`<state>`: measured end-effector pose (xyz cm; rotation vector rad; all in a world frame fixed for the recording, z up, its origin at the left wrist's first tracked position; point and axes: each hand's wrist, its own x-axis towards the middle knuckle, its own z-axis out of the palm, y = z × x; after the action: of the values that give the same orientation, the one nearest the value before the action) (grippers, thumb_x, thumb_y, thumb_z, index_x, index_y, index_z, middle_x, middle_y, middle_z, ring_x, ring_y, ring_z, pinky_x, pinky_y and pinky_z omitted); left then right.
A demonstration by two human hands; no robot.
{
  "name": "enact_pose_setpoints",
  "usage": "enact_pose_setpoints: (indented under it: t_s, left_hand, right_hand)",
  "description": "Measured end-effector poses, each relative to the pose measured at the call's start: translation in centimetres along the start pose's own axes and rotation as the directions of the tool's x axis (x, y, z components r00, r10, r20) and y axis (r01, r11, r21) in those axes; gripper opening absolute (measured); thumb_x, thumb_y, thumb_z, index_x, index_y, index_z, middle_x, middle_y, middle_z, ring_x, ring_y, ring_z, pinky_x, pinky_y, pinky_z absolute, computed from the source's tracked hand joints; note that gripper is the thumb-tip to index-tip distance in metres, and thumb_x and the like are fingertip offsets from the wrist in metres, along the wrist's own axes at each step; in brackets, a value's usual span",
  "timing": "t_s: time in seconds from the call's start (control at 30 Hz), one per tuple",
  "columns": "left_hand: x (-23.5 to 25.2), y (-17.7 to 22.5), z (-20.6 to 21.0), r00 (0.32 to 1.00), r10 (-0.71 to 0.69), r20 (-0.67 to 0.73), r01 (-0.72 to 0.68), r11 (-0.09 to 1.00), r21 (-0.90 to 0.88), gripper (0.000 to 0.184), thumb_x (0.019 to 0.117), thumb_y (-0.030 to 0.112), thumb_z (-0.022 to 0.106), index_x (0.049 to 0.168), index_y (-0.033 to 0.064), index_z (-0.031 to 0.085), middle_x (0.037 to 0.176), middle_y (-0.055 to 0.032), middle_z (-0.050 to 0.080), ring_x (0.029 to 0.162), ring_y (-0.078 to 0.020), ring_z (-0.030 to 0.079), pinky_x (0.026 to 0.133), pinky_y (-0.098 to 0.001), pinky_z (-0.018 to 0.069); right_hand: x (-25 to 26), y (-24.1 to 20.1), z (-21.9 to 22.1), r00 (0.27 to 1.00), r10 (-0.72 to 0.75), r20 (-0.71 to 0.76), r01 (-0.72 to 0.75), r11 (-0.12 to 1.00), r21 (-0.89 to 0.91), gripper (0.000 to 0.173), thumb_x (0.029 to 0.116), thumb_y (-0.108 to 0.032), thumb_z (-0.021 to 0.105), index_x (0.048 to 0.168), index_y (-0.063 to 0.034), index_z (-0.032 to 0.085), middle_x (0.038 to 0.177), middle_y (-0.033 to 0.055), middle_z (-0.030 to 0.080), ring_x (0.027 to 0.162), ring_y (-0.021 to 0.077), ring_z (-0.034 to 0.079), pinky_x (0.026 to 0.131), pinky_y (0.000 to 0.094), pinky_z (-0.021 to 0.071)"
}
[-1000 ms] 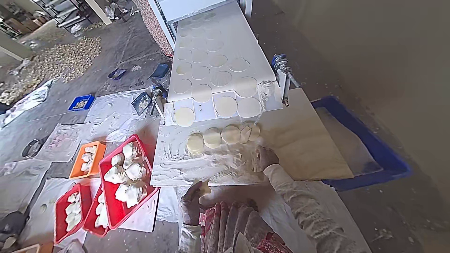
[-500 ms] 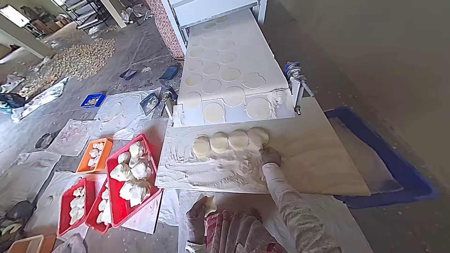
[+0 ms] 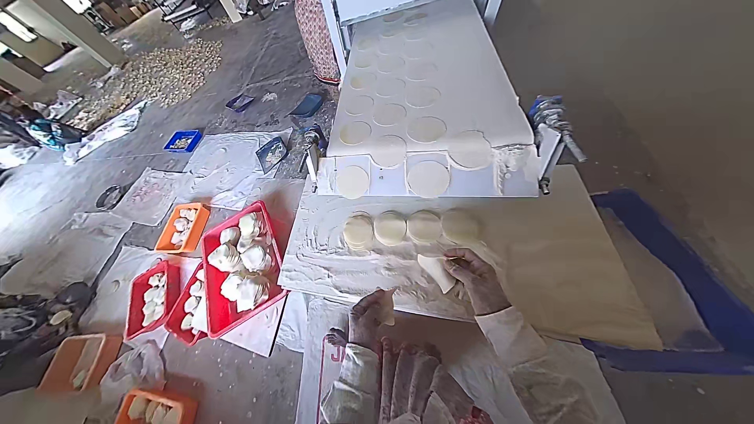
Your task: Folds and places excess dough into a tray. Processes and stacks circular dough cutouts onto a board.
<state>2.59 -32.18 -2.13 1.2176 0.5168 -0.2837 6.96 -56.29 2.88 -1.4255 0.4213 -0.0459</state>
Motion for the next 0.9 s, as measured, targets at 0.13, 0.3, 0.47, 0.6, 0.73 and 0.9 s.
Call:
enact_pose_setpoints:
  t_s: [0.13,0.3,0.47,0.6,0.73,0.9]
  left_hand:
    - [-0.4,1.8,3.4,0.986,-0.163,0.041,0.168,0.958,-0.233,0.066,0.1113,0.047,0.018,0.129,-0.0036,0.056,0.111,-0.0186,0.069,0.096,-0.0279,0.070,0.084,-0.0448,0.0581]
    - [-0.1,1.1,3.0,0.999,-0.048,-0.009,0.047,0.996,-0.070,0.022,0.0967,-0.003,0.062,0.118,-0.0089,0.059,0.095,-0.0162,0.071,0.080,-0.0206,0.071,0.076,-0.0382,0.0612]
    - [0.0,1.0,0.4,0.984,0.148,0.099,-0.165,0.969,0.185,0.056,0.0853,-0.007,0.064,0.140,-0.0052,0.050,0.101,-0.0177,0.072,0.083,-0.0193,0.072,0.078,-0.0366,0.0609]
    - [-0.5,1.0,-1.3,0.985,0.160,0.064,-0.172,0.946,0.275,0.061,0.0858,-0.004,0.064,0.145,-0.0025,0.048,0.106,-0.0193,0.071,0.085,-0.0205,0.072,0.081,-0.0382,0.0602]
    - [-0.8,0.8,-2.7,0.984,0.169,0.054,-0.177,0.945,0.276,0.053,0.0861,-0.002,0.062,0.138,-0.0044,0.054,0.113,-0.0179,0.070,0.090,-0.0178,0.071,0.083,-0.0357,0.0598]
    - [-0.8,-0.1,-3.6,0.989,0.146,0.018,-0.146,0.965,0.216,0.045,0.0882,-0.003,0.060,0.133,-0.0051,0.058,0.111,-0.0171,0.071,0.088,-0.0173,0.071,0.080,-0.0347,0.0599]
  right_hand:
    - [-2.5,1.6,3.6,0.978,0.034,0.208,-0.025,0.999,-0.046,0.023,0.0911,-0.001,0.061,0.114,-0.0006,0.063,0.083,0.0020,0.069,0.069,0.0076,0.066,0.060,0.0228,0.0543]
    - [-2.5,4.9,3.6,0.947,0.166,0.274,-0.073,0.944,-0.322,0.024,0.0952,-0.007,0.064,0.118,-0.0007,0.063,0.085,0.0087,0.071,0.067,0.0148,0.069,0.063,0.0314,0.0602]
    - [2.0,6.1,0.0,0.998,0.056,0.042,0.001,0.591,-0.807,0.039,0.0976,-0.020,0.069,0.127,0.0048,0.063,0.117,0.0247,0.069,0.110,0.0393,0.068,0.098,0.0568,0.0503]
    - [5.3,7.6,0.8,0.950,0.310,0.029,-0.074,0.316,-0.946,0.057,0.0961,-0.030,0.069,0.143,-0.0021,0.053,0.141,0.0244,0.057,0.131,0.0417,0.055,0.107,0.0555,0.0454]
    - [5.6,5.4,0.3,0.935,0.326,0.138,-0.092,0.600,-0.795,0.043,0.0940,-0.024,0.073,0.127,0.0014,0.064,0.121,0.0238,0.067,0.114,0.0367,0.065,0.101,0.0536,0.0482]
    - [6.0,3.7,-2.4,0.957,0.283,0.055,-0.139,0.620,-0.772,0.038,0.0915,-0.022,0.077,0.118,0.0042,0.067,0.114,0.0252,0.069,0.105,0.0360,0.067,0.096,0.0541,0.0512]
